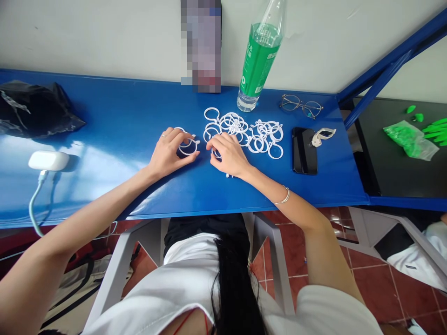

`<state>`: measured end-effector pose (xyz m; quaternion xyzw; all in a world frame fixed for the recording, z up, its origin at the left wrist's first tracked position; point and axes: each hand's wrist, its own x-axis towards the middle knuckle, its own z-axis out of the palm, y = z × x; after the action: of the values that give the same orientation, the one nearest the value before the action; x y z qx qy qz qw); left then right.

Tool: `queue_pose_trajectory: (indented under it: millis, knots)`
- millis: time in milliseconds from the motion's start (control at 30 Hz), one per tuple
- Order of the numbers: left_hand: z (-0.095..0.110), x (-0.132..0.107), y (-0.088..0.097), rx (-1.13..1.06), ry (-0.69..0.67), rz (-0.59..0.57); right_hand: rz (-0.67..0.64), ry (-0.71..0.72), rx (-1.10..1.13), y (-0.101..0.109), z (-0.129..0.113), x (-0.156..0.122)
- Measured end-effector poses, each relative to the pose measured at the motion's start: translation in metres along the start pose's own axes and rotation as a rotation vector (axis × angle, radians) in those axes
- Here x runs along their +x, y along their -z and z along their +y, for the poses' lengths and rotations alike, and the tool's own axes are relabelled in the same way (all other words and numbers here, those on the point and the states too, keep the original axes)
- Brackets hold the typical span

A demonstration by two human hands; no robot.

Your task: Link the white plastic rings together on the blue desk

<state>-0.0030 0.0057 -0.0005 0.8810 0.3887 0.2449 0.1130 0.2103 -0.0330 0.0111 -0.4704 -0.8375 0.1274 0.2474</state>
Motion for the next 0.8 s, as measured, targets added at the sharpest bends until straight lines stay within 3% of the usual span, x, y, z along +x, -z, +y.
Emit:
queue_pose_trajectory:
  millis: [800]
  knots:
    - [0.0020, 0.0006, 0.0006, 0.011, 0.011, -0.031, 0.027, 0.009, 0.076, -0.0045, 0.0021, -0.0018]
